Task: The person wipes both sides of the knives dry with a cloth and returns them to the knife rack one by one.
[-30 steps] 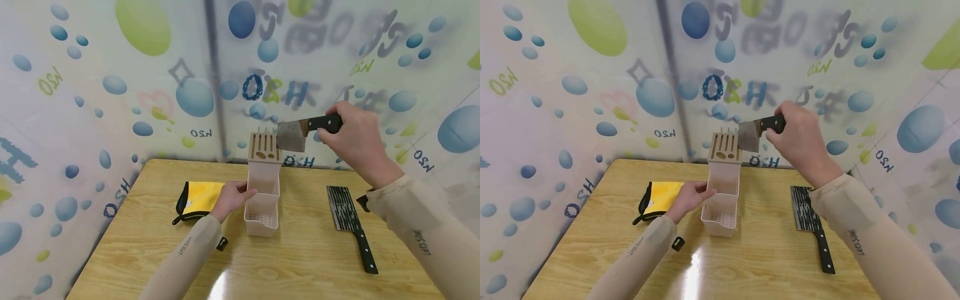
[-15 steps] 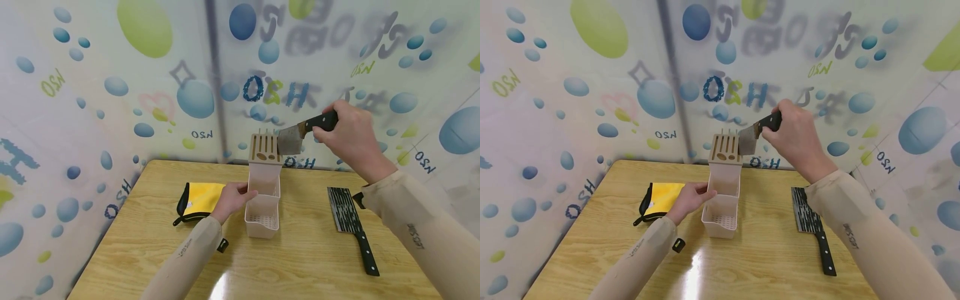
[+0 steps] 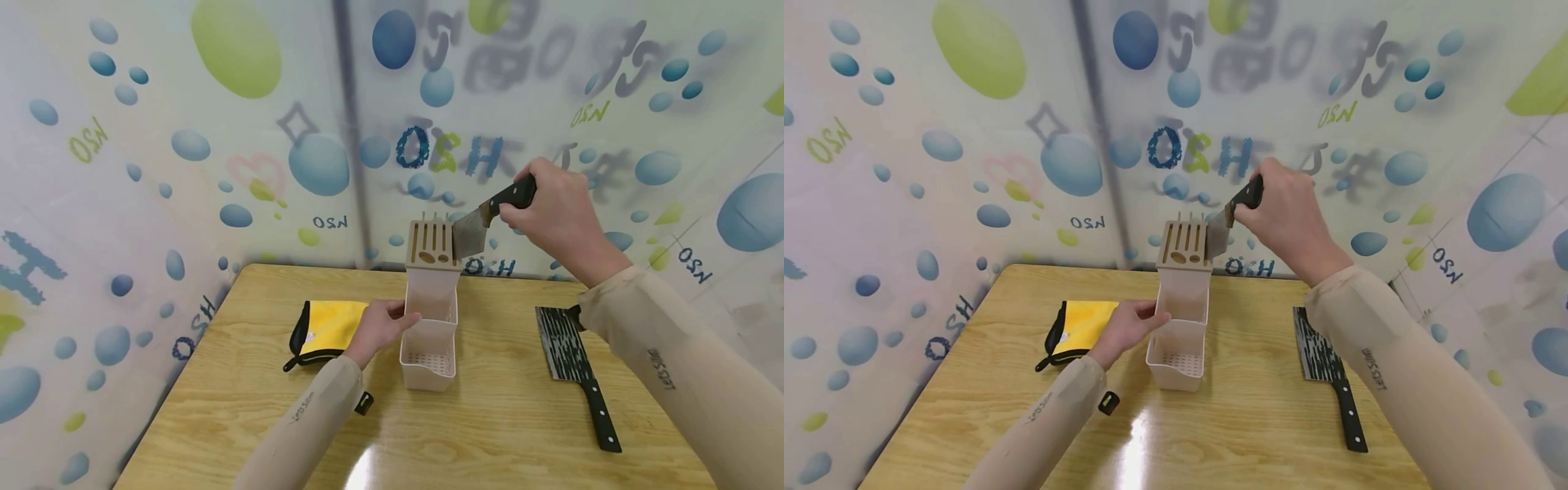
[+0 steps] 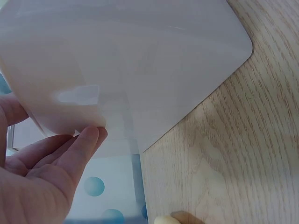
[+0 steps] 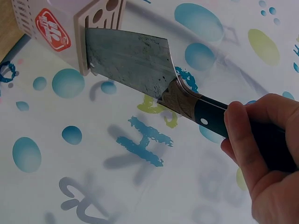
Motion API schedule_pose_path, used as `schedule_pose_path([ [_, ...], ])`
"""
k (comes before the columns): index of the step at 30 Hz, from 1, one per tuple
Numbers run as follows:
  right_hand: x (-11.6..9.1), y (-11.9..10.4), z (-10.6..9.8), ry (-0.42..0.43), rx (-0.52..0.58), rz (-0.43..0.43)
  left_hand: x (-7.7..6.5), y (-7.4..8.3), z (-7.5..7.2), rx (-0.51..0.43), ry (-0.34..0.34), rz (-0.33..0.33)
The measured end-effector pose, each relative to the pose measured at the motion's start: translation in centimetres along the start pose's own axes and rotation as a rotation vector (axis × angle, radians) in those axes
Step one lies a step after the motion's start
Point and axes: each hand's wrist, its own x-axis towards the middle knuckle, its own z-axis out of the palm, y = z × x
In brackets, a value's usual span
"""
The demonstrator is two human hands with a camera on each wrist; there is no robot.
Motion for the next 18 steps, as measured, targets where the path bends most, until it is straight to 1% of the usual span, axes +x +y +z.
schedule_pose_path([
  [6,0.4,0.1,0.2,-0.009,-0.013,-0.009,0.1,-0.1,0.1,-0.013,0.004,0.007],
  [11,0.6,0.1,0.3,-0.016,-0.011,-0.019,0.0,0.0,0.0,-0.022,-0.004,-0.012],
  [18,1.1,0.1,0.6,-0.037,-0.010,0.000,0.0,-0.2,0.0,-0.013,-0.011,-0.019],
])
